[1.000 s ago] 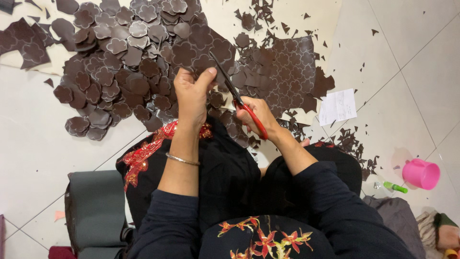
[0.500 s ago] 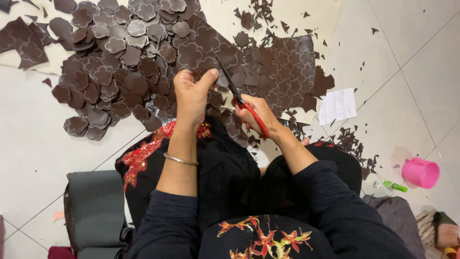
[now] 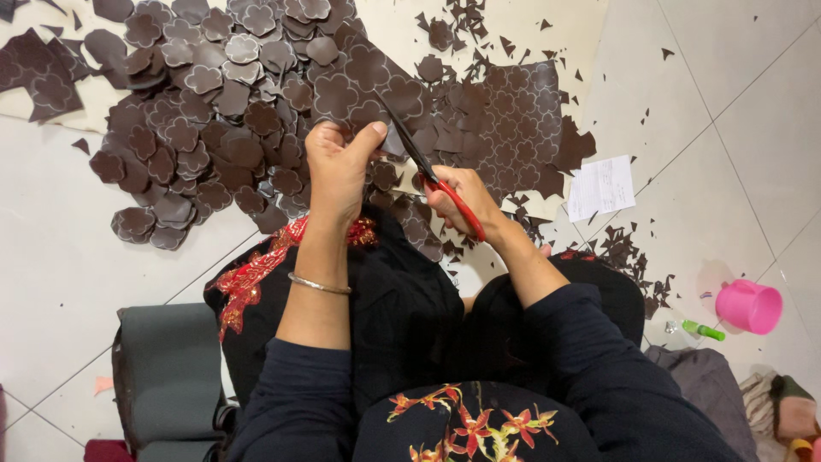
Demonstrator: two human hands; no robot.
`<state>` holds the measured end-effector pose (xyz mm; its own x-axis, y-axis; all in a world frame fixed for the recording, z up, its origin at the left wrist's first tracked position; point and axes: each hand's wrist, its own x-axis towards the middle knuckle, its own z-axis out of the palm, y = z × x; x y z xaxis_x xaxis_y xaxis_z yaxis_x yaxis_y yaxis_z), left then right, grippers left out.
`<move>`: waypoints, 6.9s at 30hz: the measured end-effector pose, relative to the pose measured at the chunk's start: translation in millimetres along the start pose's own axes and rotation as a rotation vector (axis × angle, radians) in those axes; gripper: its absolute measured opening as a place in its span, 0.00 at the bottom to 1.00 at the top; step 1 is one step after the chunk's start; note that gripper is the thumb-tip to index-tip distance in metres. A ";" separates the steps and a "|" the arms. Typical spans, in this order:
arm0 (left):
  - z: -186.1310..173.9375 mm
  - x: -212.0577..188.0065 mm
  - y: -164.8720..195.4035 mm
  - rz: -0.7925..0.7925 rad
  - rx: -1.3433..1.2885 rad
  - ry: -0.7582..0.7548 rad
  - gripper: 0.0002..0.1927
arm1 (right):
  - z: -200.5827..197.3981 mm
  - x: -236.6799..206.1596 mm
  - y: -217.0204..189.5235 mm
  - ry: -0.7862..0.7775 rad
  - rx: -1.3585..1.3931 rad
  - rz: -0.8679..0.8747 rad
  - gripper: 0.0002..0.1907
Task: The person sits on the floor and uses red-handled scissors to cut flower-shaped pieces from a sheet of dark brown patterned material. They hold the material with one hand and cut along the outlines with the other, placing the finished shapes into a growing pile on the floor.
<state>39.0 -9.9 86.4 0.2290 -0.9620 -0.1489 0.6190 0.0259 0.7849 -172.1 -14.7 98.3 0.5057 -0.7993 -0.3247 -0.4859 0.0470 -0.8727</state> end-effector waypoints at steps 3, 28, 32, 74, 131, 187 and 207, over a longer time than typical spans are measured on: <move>-0.5 -0.1 1.6 -0.018 0.000 -0.002 0.04 | -2.4 -1.1 -0.6 -0.016 0.047 0.029 0.47; -6.3 0.8 9.0 0.033 -0.045 -0.041 0.12 | -11.3 -2.9 -6.7 -0.154 0.087 0.029 0.44; -6.9 -0.2 12.3 0.025 -0.018 -0.071 0.11 | -11.4 -4.0 -8.2 -0.164 0.124 0.062 0.41; -7.8 0.7 24.4 -0.013 0.007 -0.170 0.14 | -24.1 -7.6 -12.5 -0.204 0.190 0.132 0.24; 12.9 -4.0 0.0 0.034 0.064 -0.122 0.28 | -1.2 -5.9 -2.9 -0.162 0.254 0.045 0.49; 2.2 -1.5 -7.0 0.026 0.054 -0.130 0.26 | -9.0 -3.9 11.8 -0.092 0.206 0.114 0.46; 5.7 -1.7 -15.0 -0.395 0.072 -0.123 0.05 | -14.2 4.0 -0.5 0.342 0.554 -0.015 0.06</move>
<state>25.0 -10.2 78.3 -0.1093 -0.9194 -0.3777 0.5860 -0.3665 0.7227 -180.0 -26.4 102.6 0.2095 -0.9437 -0.2560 0.0058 0.2630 -0.9648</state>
